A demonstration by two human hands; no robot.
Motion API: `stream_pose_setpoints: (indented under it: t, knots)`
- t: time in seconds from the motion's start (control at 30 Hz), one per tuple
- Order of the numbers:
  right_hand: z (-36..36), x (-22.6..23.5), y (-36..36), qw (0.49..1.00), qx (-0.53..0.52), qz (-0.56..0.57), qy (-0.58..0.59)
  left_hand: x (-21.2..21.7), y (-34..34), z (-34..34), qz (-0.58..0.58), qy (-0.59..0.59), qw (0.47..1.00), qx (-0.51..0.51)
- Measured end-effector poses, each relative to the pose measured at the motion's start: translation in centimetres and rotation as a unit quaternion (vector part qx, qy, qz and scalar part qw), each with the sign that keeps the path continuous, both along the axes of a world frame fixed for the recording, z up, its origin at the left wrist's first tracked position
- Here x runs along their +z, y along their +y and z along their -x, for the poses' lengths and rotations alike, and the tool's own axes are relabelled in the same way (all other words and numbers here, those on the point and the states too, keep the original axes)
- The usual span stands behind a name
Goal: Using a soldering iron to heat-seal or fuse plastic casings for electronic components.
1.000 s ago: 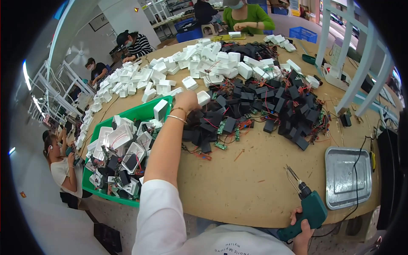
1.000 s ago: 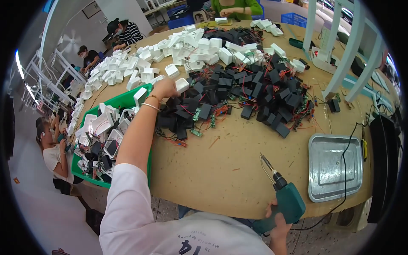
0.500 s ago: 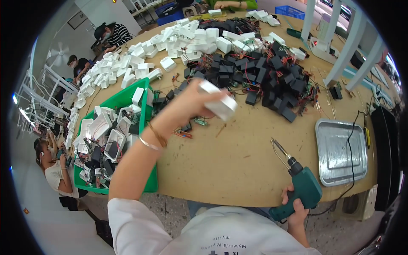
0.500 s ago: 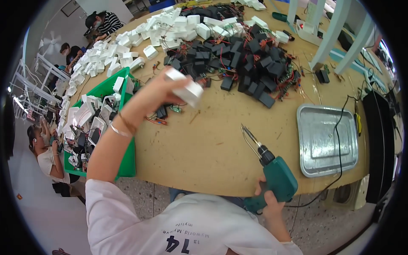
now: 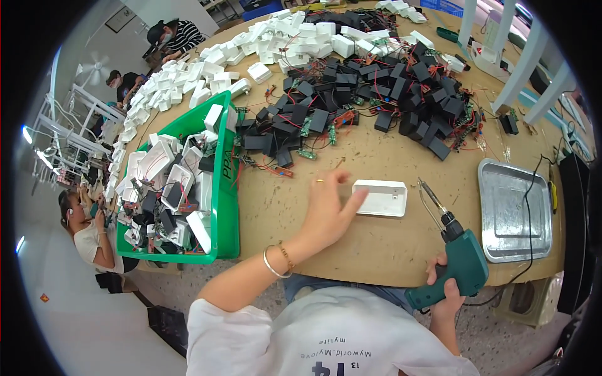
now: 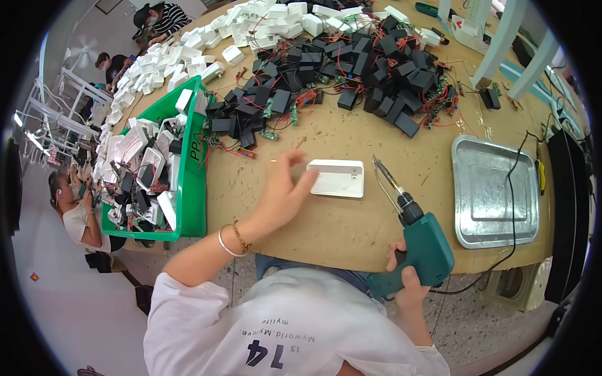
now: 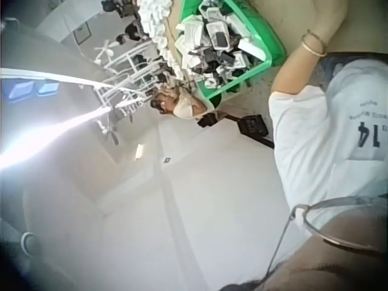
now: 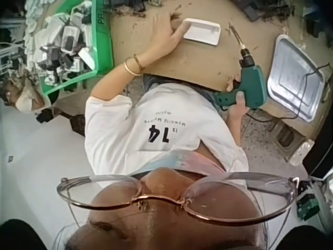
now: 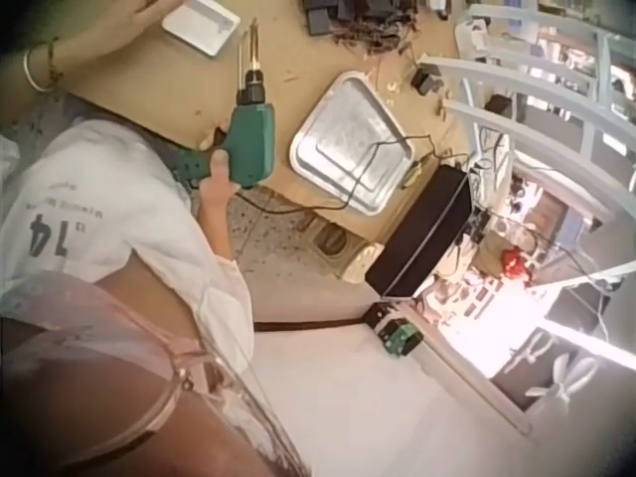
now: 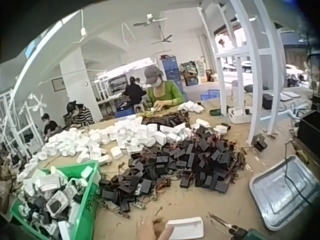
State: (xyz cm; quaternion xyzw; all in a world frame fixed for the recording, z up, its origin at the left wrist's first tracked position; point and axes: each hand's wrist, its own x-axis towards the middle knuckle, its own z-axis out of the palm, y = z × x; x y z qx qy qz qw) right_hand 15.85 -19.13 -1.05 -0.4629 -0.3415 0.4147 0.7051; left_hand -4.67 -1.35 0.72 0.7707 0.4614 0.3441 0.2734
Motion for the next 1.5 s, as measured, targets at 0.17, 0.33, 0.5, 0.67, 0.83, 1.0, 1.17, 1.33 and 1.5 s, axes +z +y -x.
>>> stream_pose_setpoints:
  t: [0.17, 0.33, 0.5, 0.67, 0.83, 1.0, 1.17, 1.33, 1.5]
  knots:
    - [-0.1, 0.0, -0.1, 1.000, -0.004, 0.008, -0.018, 0.1, 1.8, 4.6, -0.165, -0.116, 0.955, 0.216]
    - [0.2, 0.6, 0.1, 1.000, -0.001, 0.012, -0.006, -0.5, 4.4, 8.3, -0.147, 0.020, 0.958, 0.247]
    - [0.4, 0.2, 0.3, 0.999, -0.035, 0.005, -0.003, 1.2, 4.6, 8.9, -0.047, -0.245, 0.947, 0.204]
    - [0.2, 0.0, 0.5, 1.000, -0.009, -0.001, 0.008, 4.6, 2.1, 8.7, -0.173, 0.038, 0.983, 0.047]
    - [0.2, 0.3, 0.3, 1.000, -0.023, 0.004, 0.002, 1.5, 0.4, 5.4, -0.004, -0.001, 1.000, 0.011]
    - [0.3, 0.2, 0.2, 0.999, -0.031, 0.015, -0.012, -0.3, 0.8, 5.7, 0.061, -0.030, 0.997, 0.026]
    - [0.4, 0.3, 0.4, 0.999, -0.028, 0.009, -0.021, -0.6, 1.0, 6.6, 0.092, -0.146, 0.985, 0.005]
    - [0.6, 0.3, 0.4, 0.999, -0.039, 0.014, -0.018, -0.4, 1.2, 6.6, 0.177, -0.207, 0.961, 0.039]
    - [0.7, 0.4, 0.6, 0.999, -0.044, 0.013, -0.027, -0.8, 1.8, 7.1, 0.152, -0.176, 0.972, -0.026]
